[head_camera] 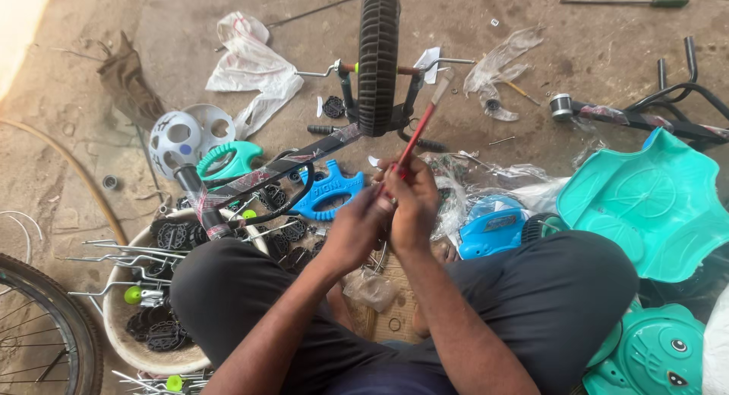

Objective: The person assembles a child's tricycle by attaching a blue wheel to the front fork, securing it with a green plastic nut, and tightening the axle nuts with a red screwdriver. The person rotates the wheel to check alignment and continues tightening the fasteners.

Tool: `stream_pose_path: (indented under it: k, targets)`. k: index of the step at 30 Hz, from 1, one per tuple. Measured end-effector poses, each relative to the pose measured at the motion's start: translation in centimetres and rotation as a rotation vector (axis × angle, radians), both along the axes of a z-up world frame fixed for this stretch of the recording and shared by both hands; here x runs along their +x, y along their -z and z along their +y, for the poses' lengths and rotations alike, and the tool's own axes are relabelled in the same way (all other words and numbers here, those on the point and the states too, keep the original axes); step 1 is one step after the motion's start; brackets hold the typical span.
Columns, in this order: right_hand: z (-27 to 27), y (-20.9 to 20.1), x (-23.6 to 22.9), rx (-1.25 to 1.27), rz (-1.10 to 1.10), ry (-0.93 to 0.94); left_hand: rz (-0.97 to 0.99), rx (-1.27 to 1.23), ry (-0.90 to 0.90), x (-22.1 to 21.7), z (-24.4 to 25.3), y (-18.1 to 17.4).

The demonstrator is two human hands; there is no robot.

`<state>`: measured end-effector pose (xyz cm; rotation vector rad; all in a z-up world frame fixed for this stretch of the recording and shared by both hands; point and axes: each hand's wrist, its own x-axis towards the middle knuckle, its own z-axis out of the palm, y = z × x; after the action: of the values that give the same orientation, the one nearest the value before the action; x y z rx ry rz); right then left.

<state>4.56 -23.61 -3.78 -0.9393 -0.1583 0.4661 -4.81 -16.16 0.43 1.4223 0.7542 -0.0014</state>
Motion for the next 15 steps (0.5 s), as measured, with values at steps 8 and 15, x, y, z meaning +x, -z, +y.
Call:
stream_pose_path:
  k: [8, 15]
  targets:
    - [-2.0, 2.4, 3.4, -0.077, 0.254, 0.056, -0.488, 1.048, 0.129, 11.7, 3.0, -1.8]
    - [-3.8, 3.7, 0.6, -0.619, -0.083, 0.186, -0.218, 0.848, -0.288, 18.2, 1.6, 4.6]
